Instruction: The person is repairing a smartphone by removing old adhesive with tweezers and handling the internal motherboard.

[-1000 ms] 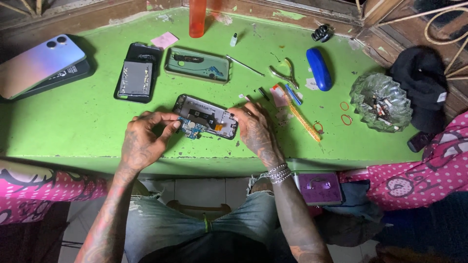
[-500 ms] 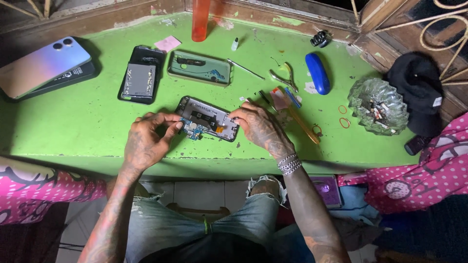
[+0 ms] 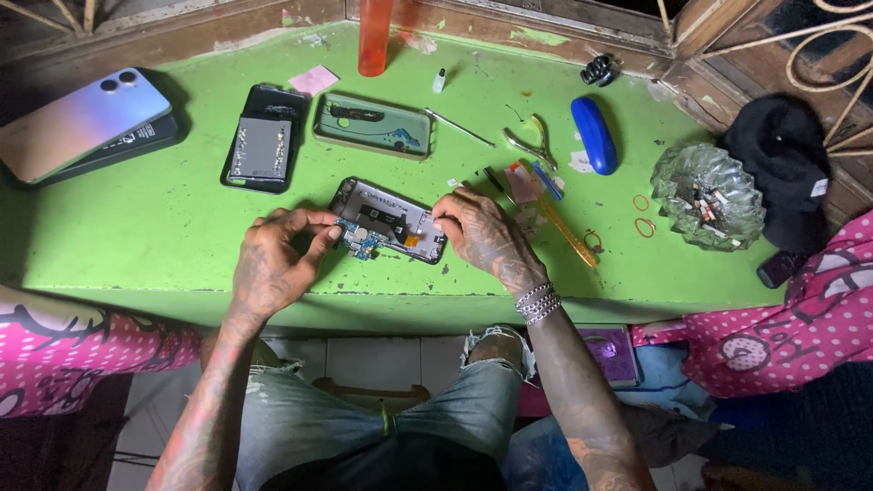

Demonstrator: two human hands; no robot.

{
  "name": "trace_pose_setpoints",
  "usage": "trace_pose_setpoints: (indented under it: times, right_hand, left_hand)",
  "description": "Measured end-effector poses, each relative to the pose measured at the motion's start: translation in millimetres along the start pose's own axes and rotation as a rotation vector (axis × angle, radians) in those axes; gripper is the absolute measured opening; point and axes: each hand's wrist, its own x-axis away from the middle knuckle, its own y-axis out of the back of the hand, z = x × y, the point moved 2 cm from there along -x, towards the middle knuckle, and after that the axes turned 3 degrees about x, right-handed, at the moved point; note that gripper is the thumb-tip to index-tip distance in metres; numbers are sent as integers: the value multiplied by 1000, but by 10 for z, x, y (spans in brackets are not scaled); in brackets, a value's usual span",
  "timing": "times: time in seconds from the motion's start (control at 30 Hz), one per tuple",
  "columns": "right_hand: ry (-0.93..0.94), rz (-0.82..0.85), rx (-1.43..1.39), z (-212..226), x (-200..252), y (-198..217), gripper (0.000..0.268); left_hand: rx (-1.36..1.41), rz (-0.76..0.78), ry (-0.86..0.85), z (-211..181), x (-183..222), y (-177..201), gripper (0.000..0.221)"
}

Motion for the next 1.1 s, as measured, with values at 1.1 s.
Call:
trace_pose_setpoints:
  times: [1.1]
  right_hand:
    - [-86,-255,-98,-47,55,-170,14]
  left_hand:
    - [35,-1,1,50,8,-3,13]
